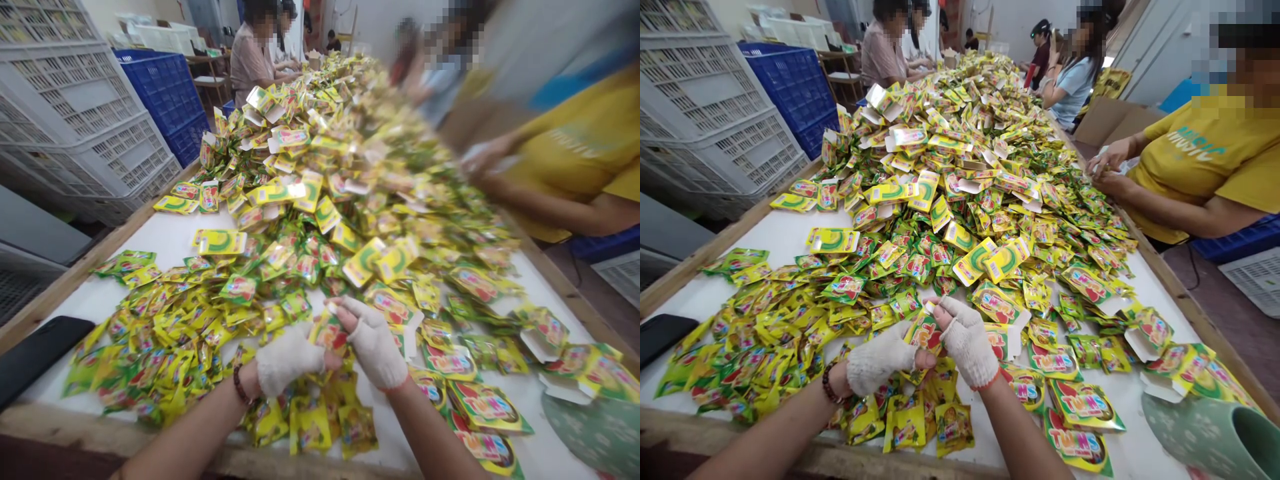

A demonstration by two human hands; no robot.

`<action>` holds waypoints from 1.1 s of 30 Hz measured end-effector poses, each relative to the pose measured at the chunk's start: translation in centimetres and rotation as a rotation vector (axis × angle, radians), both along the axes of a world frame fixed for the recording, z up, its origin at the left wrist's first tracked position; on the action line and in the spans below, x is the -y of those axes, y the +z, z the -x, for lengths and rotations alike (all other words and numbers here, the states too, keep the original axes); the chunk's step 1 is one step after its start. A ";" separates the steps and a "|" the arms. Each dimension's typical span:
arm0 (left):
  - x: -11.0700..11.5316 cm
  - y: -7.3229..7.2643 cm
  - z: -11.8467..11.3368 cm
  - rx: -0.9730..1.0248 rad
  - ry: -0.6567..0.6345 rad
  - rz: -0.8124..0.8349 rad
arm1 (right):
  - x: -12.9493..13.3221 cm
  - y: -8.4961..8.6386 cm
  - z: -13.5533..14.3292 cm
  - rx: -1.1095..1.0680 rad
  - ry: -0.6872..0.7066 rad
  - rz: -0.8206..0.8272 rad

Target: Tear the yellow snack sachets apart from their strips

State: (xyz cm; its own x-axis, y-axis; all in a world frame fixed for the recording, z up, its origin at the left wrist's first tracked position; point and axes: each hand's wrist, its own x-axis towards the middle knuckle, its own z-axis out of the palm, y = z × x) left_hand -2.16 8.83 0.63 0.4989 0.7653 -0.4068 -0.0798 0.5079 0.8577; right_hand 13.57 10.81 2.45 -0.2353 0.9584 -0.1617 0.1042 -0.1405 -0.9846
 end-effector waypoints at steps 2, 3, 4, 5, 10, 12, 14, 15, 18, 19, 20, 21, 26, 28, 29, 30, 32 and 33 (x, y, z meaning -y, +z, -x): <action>0.0 0.1 0.2 0.047 -0.022 0.017 | 0.1 0.2 -0.3 -0.007 0.041 -0.024; 0.1 0.3 0.3 0.078 -0.034 0.039 | 0.2 0.4 -0.5 -0.017 0.077 -0.059; 0.2 0.5 0.4 0.107 -0.048 0.070 | 0.4 0.7 -0.7 -0.034 0.117 -0.097; 0.3 0.8 0.5 0.132 -0.057 0.107 | 0.6 0.9 -0.8 -0.055 0.151 -0.128; 0.6 2.2 0.3 0.194 -0.080 0.192 | 1.2 1.5 -0.3 -0.108 0.174 -0.171; 0.3 2.4 0.1 0.119 -0.054 0.094 | 1.0 1.3 0.2 -0.066 0.128 -0.160; -0.3 2.5 0.0 -0.018 0.000 -0.058 | 0.6 1.3 0.3 0.005 0.066 -0.151; -0.5 2.4 0.2 -0.070 0.022 -0.115 | 0.4 1.4 0.0 0.043 0.032 -0.150; -1.2 2.3 1.0 -0.146 0.077 -0.151 | -0.4 2.6 -2.5 0.166 -0.039 -0.178; -1.3 2.3 1.3 -0.194 0.105 -0.172 | -0.5 3.3 -3.8 0.216 -0.037 -0.194; -1.4 2.2 1.5 -0.275 0.135 -0.223 | -0.5 3.9 -5.2 0.278 -0.003 -0.207; -1.3 2.0 1.5 -0.387 0.147 -0.302 | -0.5 4.5 -6.6 0.348 0.046 -0.224; -0.8 1.1 0.5 -0.959 -0.140 -0.705 | 0.4 5.1 -8.5 0.707 0.230 -0.396; -0.7 0.9 0.3 -1.113 -0.232 -0.747 | 0.8 4.2 -6.3 0.791 0.322 -0.401; -0.7 1.0 0.4 -1.176 -0.244 -0.749 | 1.0 3.6 -4.8 0.843 0.376 -0.390; -0.8 1.0 0.6 -1.237 -0.227 -0.748 | 1.1 3.0 -3.4 0.927 0.429 -0.375; -1.1 1.3 1.5 -1.351 -0.137 -0.751 | 1.2 1.9 -1.0 1.118 0.505 -0.346; -1.3 1.4 1.9 -1.397 -0.081 -0.753 | 1.2 1.5 -0.2 1.185 0.526 -0.335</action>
State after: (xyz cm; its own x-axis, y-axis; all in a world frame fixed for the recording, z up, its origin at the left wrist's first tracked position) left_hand -4.06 10.11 1.99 0.1212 0.9858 -0.1165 0.9574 -0.0851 0.2760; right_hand 13.75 9.63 3.96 -0.4684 0.8309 -0.3004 0.8800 0.4085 -0.2422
